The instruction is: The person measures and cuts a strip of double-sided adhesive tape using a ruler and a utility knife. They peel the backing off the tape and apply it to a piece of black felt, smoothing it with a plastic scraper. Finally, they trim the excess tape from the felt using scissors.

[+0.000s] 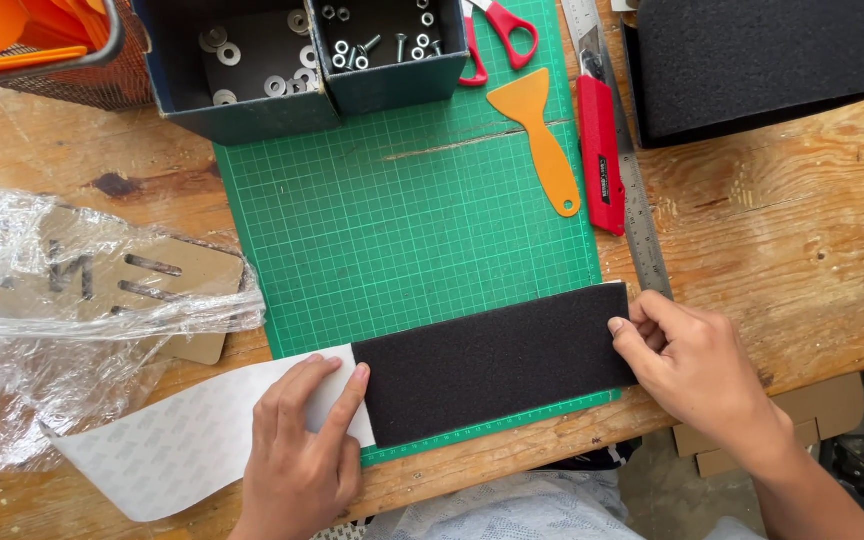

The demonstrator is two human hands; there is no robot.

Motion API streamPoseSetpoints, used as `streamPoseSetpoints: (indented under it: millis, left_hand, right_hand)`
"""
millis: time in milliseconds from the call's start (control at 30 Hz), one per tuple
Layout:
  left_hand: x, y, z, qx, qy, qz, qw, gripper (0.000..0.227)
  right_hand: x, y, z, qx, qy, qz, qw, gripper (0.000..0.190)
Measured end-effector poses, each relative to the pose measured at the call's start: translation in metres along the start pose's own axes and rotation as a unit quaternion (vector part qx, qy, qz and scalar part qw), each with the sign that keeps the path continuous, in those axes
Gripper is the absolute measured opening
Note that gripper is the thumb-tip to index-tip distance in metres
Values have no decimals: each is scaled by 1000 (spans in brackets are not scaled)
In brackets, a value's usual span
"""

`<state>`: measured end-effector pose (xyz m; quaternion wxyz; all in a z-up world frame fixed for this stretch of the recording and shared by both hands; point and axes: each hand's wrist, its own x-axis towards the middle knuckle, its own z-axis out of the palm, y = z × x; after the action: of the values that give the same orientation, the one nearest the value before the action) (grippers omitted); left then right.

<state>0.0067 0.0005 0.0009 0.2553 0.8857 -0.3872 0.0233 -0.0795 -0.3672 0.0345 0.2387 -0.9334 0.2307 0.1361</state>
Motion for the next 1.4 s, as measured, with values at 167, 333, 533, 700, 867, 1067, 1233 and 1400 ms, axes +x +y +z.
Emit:
streamPoseSetpoints:
  millis: [167, 333, 533, 700, 867, 1067, 1233, 1400]
  left_hand:
    - [0, 1, -1, 8, -2, 3, 1000, 56]
    - [0, 2, -1, 9, 3, 2, 1000, 57]
    - [2, 4, -4, 9, 5, 12, 1000, 57]
    - [-2, 4, -3, -1, 11, 20, 1000, 59]
    - [-10, 11, -27, -48, -5, 47, 998, 46]
    - [-56, 18, -44, 74, -134, 108, 982, 93]
    - [-87, 4, -61, 159, -159, 63, 972, 55]
    - [-64, 16, -116, 204, -76, 21, 976, 43]
  right_hand:
    - [0, -1, 0, -4, -9, 23, 1000, 27]
    - [0, -1, 3, -6, 23, -25, 999, 28]
    - [-5, 11, -2, -80, 93, -4, 992, 48]
    - [-10, -16, 14, -162, 221, -328, 904, 25]
    - [-31, -9, 16, -229, 220, -393, 863, 44]
    - [-70, 11, 22, -284, 125, -387, 868, 135]
    - [-82, 45, 24, -211, 97, -418, 878, 55]
    - [-84, 19, -32, 18, -6, -331, 943, 28]
